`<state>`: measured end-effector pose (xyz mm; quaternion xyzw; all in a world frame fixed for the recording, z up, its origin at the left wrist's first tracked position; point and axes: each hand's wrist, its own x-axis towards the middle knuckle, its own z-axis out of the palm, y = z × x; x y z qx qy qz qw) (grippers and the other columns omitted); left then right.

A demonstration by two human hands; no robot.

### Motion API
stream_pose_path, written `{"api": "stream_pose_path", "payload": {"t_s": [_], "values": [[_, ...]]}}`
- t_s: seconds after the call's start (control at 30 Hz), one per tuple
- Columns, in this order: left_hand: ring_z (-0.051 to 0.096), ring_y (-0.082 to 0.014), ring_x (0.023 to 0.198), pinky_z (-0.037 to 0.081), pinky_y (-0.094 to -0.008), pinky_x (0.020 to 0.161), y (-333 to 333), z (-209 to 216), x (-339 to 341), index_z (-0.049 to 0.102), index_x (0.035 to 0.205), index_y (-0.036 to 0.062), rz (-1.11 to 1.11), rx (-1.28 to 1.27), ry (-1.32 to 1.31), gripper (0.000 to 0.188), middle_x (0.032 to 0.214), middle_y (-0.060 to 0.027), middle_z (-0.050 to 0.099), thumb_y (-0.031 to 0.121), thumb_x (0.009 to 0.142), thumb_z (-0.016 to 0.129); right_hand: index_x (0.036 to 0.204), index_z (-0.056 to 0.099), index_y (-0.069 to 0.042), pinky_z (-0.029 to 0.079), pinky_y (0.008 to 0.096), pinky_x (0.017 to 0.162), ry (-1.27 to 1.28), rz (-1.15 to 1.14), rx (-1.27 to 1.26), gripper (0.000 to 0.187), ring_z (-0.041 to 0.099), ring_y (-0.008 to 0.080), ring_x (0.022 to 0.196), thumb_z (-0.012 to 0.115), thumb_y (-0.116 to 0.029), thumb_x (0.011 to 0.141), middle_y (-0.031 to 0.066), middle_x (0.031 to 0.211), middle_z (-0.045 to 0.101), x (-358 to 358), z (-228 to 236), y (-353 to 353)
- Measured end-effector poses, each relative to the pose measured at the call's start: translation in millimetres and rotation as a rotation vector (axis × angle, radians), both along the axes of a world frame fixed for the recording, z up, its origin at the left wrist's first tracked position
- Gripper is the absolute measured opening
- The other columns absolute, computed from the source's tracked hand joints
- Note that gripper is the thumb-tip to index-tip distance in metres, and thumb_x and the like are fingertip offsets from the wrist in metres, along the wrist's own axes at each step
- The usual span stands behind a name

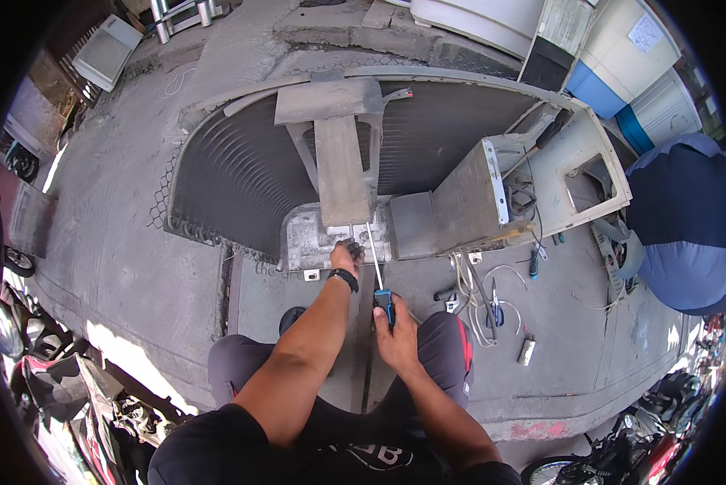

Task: The person disassembles an air conditioner unit by using a screwdriver to remove internal wires and components, then uses a wrench to detach the fan blade from its motor.

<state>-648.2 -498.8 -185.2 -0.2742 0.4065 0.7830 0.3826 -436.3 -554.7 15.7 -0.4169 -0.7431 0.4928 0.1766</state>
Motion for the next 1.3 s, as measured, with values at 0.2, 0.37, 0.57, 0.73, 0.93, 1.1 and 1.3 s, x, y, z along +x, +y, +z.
{"api": "stream_pose_path", "payload": {"t_s": [0.2, 0.37, 0.57, 0.73, 0.93, 1.1, 1.3], "values": [[0.063, -0.0192, 0.08, 0.051, -0.0293, 0.066, -34.8, 61.4, -41.4, 0.057, 0.111, 0.003, 0.062, -0.023, 0.251, 0.027, 0.094, -0.0087, 0.062, 0.021, 0.093, 0.047, 0.122, 0.053, -0.006, 0.05, 0.042, 0.07, 0.028, 0.063, -0.119, 0.037, 0.065, 0.0297, 0.074, 0.055, -0.033, 0.097, 0.0167, 0.082, 0.065, -46.1, -24.5, 1.8], [0.057, -0.0117, 0.068, 0.047, -0.0255, 0.062, -21.8, 164.3, -37.1, 0.061, 0.108, 0.0012, -0.113, 0.071, 0.509, 0.022, 0.084, -0.0027, 0.063, 0.018, 0.097, 0.052, 0.121, 0.053, -0.006, 0.048, 0.0375, 0.055, 0.114, 0.012, -0.337, 0.035, 0.061, 0.0211, 0.056, 0.053, -0.033, 0.098, 0.0102, 0.073, 0.064, -66.4, -20.9, 4.2], [0.052, -0.0088, 0.069, 0.043, -0.0234, 0.062, -33.2, 184.5, -48.1, 0.06, 0.117, -0.0029, -0.209, -0.07, 0.782, 0.031, 0.088, -0.003, 0.065, 0.013, 0.091, 0.064, 0.117, 0.052, -0.006, 0.047, 0.0351, 0.054, 0.175, 0.042, -0.38, 0.031, 0.058, 0.0173, 0.053, 0.052, -0.031, 0.098, 0.0071, 0.071, 0.061, -76.3, -15.8, 1.7], [0.055, -0.0075, 0.07, 0.044, -0.0232, 0.062, -33.8, 193.2, -54.4, 0.062, 0.116, -0.0018, -0.309, -0.168, 0.883, 0.033, 0.088, -0.0017, 0.067, 0.014, 0.088, 0.07, 0.117, 0.052, -0.008, 0.046, 0.0337, 0.05, 0.229, 0.023, -0.499, 0.029, 0.055, 0.0142, 0.052, 0.052, -0.031, 0.099, 0.0057, 0.07, 0.059, -81.5, -16.9, -1.7], [0.054, -0.0069, 0.07, 0.044, -0.023, 0.062, -35.8, 198.5, -66.5, 0.064, 0.113, -0.0008, -0.437, -0.242, 0.854, 0.031, 0.087, 0.0008, 0.065, 0.015, 0.087, 0.07, 0.117, 0.048, -0.009, 0.038, 0.0262, 0.041, 0.328, 0.029, -0.635, 0.026, 0.047, 0.0097, 0.05, 0.05, -0.03, 0.101, 0.0022, 0.076, 0.053, -86.0, -14.4, -8.9], [0.053, -0.0073, 0.068, 0.044, -0.0233, 0.06, -35.7, 194.1, -61.4, 0.061, 0.118, -0.0018, -0.376, -0.198, 0.822, 0.036, 0.086, -0.0003, 0.065, 0.014, 0.087, 0.071, 0.117, 0.048, -0.007, 0.042, 0.0275, 0.042, 0.376, 0.013, -0.717, 0.028, 0.05, 0.0107, 0.051, 0.051, -0.029, 0.1, 0.003, 0.071, 0.052, -86.3, -13.1, -14.0], [0.053, -0.0081, 0.066, 0.044, -0.0234, 0.059, -36.2, 200.4, -59.2, 0.058, 0.121, -0.0052, -0.376, -0.19, 0.821, 0.042, 0.084, -0.0025, 0.064, 0.013, 0.086, 0.071, 0.117, 0.046, -0.008, 0.039, 0.0262, 0.041, 0.429, 0.008, -0.818, 0.027, 0.048, 0.0107, 0.052, 0.05, -0.028, 0.101, 0.0036, 0.075, 0.052, -87.7, -11.7, -15.9]]}}
